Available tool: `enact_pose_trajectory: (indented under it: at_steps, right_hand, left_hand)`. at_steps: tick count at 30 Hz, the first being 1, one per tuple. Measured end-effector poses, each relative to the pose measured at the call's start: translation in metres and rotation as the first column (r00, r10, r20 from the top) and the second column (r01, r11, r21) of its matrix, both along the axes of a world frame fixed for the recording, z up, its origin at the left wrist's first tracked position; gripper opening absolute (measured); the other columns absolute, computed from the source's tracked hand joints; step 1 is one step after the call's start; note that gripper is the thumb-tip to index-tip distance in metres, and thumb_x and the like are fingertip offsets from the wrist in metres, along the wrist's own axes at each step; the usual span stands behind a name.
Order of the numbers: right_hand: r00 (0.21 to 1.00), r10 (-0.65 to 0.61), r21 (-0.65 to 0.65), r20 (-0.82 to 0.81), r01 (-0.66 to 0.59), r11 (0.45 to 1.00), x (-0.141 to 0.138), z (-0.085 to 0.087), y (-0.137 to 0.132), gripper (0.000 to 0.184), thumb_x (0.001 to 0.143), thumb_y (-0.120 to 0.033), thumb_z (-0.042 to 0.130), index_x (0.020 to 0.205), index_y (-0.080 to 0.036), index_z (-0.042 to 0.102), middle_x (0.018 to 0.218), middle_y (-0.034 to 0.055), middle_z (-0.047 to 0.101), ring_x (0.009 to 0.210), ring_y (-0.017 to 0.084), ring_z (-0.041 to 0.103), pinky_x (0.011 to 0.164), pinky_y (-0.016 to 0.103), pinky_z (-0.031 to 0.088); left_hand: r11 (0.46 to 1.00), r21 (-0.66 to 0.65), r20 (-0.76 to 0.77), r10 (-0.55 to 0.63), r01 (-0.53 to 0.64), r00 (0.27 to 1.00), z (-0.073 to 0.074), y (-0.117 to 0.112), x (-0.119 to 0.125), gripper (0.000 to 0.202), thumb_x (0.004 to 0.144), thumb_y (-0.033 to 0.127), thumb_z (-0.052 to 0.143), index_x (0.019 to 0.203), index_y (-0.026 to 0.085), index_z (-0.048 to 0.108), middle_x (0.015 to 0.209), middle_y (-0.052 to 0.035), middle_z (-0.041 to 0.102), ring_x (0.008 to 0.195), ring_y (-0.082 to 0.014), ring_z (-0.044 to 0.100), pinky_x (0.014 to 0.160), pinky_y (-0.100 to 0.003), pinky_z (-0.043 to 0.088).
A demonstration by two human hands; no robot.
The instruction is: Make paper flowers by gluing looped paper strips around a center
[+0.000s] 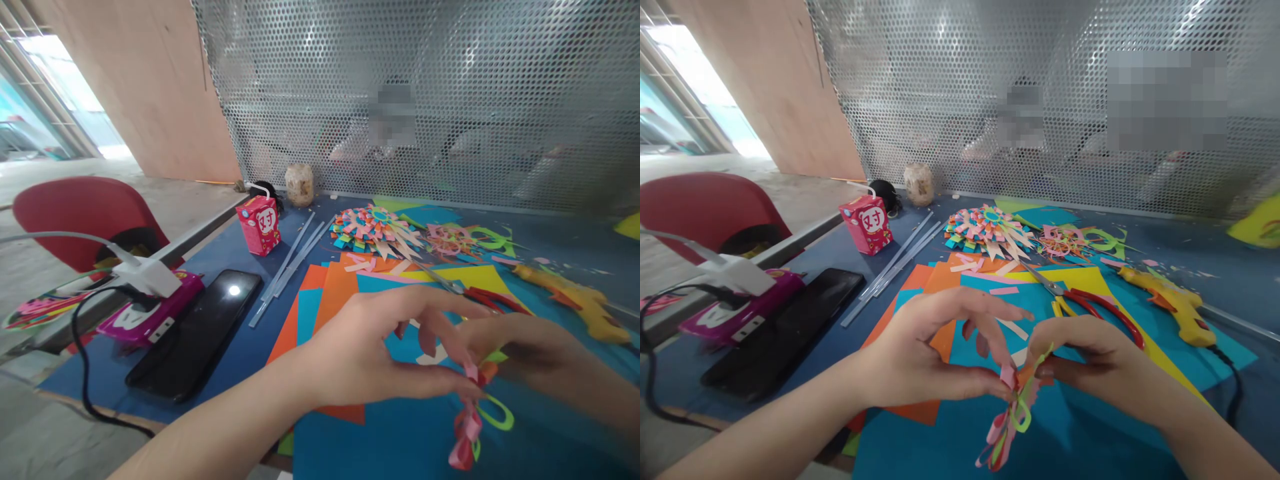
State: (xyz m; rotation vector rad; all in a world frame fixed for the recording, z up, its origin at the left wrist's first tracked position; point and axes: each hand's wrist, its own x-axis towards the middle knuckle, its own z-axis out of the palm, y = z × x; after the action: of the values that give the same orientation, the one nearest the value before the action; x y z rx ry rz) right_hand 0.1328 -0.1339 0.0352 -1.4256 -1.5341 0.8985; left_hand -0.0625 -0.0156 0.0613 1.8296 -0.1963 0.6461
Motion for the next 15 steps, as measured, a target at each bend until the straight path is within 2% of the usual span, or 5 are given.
enact_pose_trajectory:
  at_steps: [3, 5, 7, 10, 15]
  right_hand:
    - [0.995, 0.066, 0.073, 0.075, -0.071, 0.995, -0.003, 0.005, 0.002, 0.009, 0.074, -0.027, 0.063, 0.079, -0.031, 0.068, 0.071, -0.0010, 0.068, 0.064, 0.015, 0.064, 0.057, 0.021, 0.053]
    - [0.986, 0.025, 0.167, 0.162, -0.052, 0.985, -0.006, 0.010, 0.004, 0.013, 0.075, -0.022, 0.063, 0.080, -0.033, 0.066, 0.071, -0.0037, 0.068, 0.063, 0.013, 0.065, 0.056, 0.018, 0.053]
    - [0.963, -0.063, 0.312, 0.262, -0.023, 0.950, -0.007, 0.014, 0.006, 0.010, 0.076, -0.024, 0.061, 0.080, -0.032, 0.064, 0.069, -0.0056, 0.068, 0.059, 0.011, 0.064, 0.054, 0.015, 0.053]
    - [0.880, -0.225, 0.497, 0.419, -0.015, 0.867, -0.007, 0.018, 0.009, 0.005, 0.080, -0.028, 0.056, 0.081, -0.030, 0.061, 0.068, -0.0064, 0.067, 0.059, 0.009, 0.064, 0.054, 0.012, 0.052]
    - [0.711, -0.380, 0.605, 0.592, -0.080, 0.792, -0.003, 0.016, 0.006, 0.013, 0.087, -0.025, 0.044, 0.085, -0.027, 0.057, 0.073, -0.0044, 0.067, 0.070, 0.008, 0.064, 0.063, 0.012, 0.051]
  left_hand:
    - [1.000, -0.002, 0.014, 0.018, -0.018, 1.000, 0.001, 0.000, 0.000, 0.046, 0.071, 0.015, 0.066, 0.114, 0.012, 0.048, 0.078, -0.0056, 0.067, 0.075, -0.0137, 0.061, 0.071, -0.026, 0.049]
    - [0.999, -0.018, 0.007, 0.042, -0.042, 0.999, 0.003, 0.000, 0.000, 0.051, 0.069, 0.016, 0.068, 0.115, 0.013, 0.047, 0.079, -0.0056, 0.066, 0.077, -0.0147, 0.061, 0.074, -0.027, 0.048]
    - [0.996, -0.028, -0.017, 0.088, -0.088, 0.996, 0.005, 0.000, 0.000, 0.054, 0.067, 0.017, 0.070, 0.115, 0.013, 0.047, 0.080, -0.0058, 0.065, 0.078, -0.0156, 0.060, 0.074, -0.028, 0.048]
    - [0.988, -0.009, -0.040, 0.151, -0.151, 0.988, 0.007, 0.001, -0.001, 0.051, 0.067, 0.019, 0.070, 0.113, 0.015, 0.049, 0.081, -0.0044, 0.065, 0.078, -0.0157, 0.060, 0.071, -0.027, 0.046]
    - [0.967, 0.123, -0.068, 0.232, -0.222, 0.970, 0.006, 0.002, -0.002, 0.044, 0.072, 0.014, 0.061, 0.114, 0.016, 0.047, 0.083, -0.0033, 0.066, 0.075, -0.0141, 0.060, 0.069, -0.027, 0.044]
